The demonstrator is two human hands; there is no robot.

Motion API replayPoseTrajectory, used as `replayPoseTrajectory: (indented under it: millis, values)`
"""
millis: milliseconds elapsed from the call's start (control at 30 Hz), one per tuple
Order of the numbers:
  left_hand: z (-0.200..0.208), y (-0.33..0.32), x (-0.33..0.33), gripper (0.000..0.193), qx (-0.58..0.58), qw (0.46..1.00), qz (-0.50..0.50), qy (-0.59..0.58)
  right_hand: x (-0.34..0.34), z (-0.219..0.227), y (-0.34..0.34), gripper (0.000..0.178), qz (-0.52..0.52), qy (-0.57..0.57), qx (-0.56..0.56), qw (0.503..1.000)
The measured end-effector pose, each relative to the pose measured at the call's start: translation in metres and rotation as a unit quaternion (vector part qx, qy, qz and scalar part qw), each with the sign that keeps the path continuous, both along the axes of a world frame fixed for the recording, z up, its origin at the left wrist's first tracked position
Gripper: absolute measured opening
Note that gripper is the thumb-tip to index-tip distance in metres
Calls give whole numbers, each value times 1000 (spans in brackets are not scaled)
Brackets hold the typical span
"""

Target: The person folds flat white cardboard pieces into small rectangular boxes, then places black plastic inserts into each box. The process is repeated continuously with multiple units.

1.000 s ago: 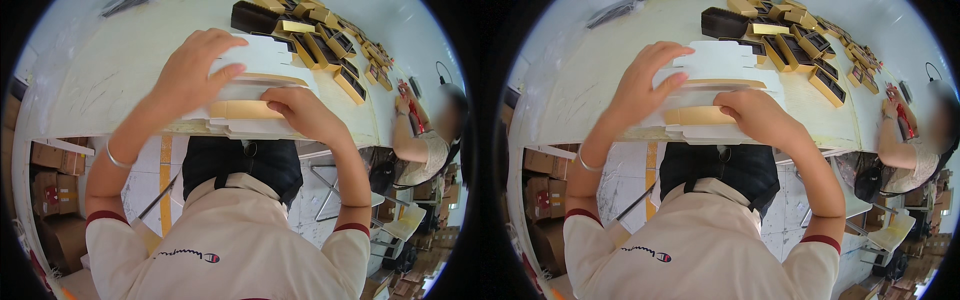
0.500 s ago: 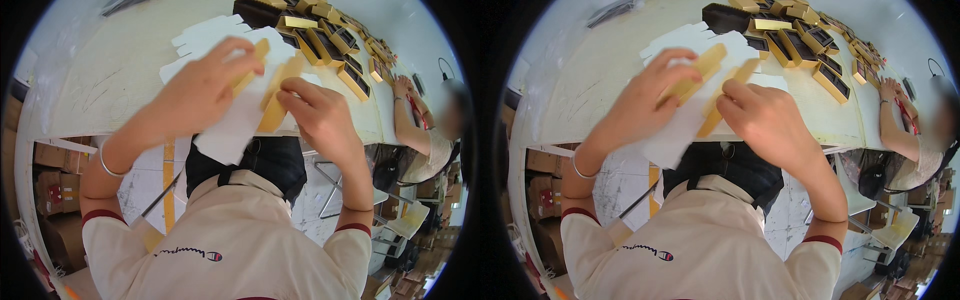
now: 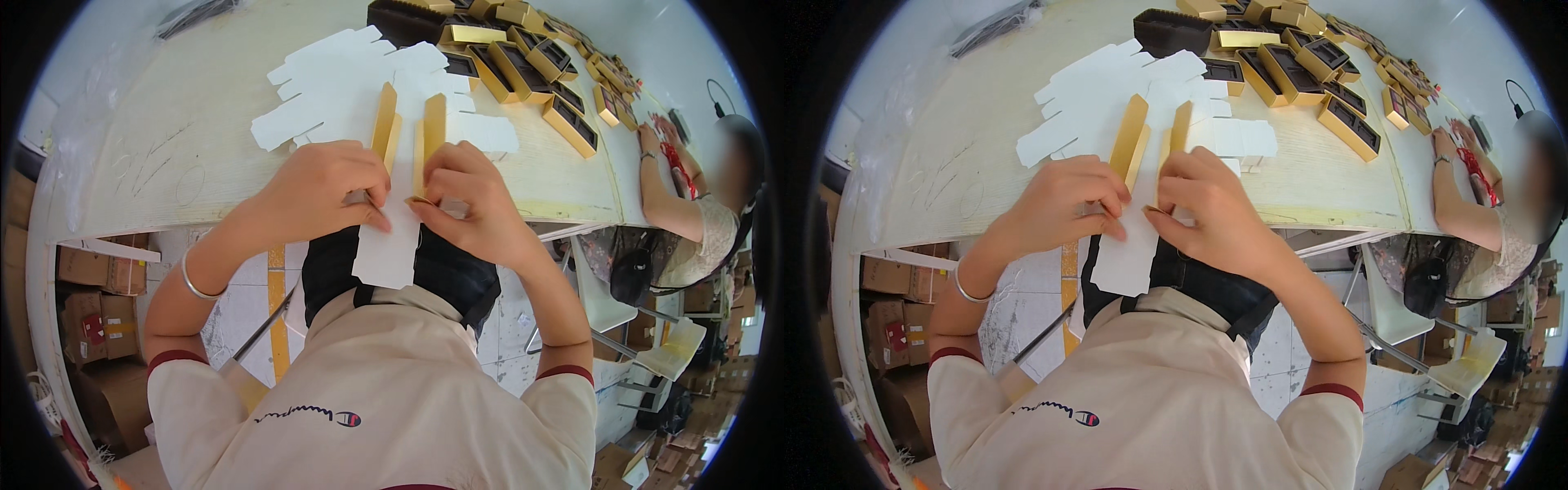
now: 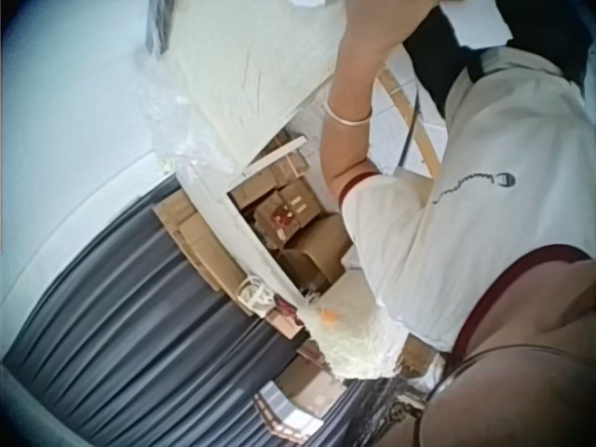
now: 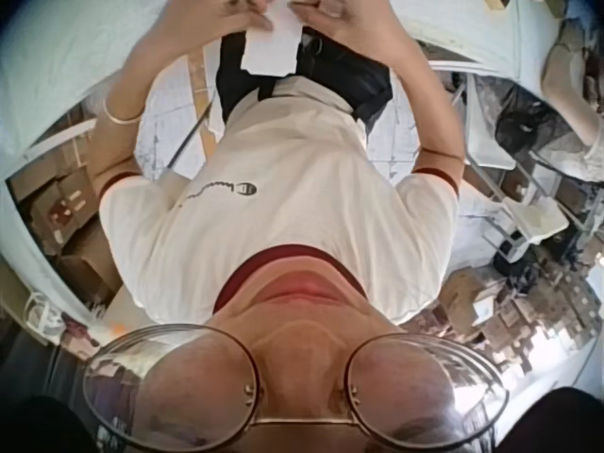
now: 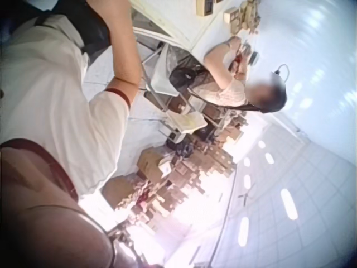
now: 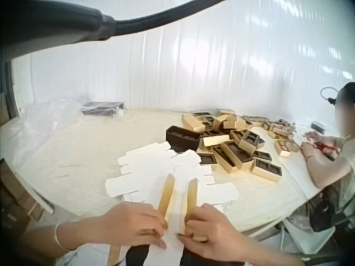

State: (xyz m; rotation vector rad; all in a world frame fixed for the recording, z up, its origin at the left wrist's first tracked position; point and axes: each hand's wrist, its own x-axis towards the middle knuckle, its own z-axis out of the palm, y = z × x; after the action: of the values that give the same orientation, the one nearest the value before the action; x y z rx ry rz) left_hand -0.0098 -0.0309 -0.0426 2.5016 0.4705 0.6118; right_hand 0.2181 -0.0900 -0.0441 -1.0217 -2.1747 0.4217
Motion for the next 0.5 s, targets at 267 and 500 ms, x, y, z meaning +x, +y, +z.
replayPoseTrajectory:
  millis: [267,500]
  values:
    - [-4,-25,25,17,-59,986,137,-71,-20,17,-4,26,-43,35,-178,982]
    - [-8,-20,21,16,-56,990,109,-65,3,12,-7,45,70,80,-189,976]
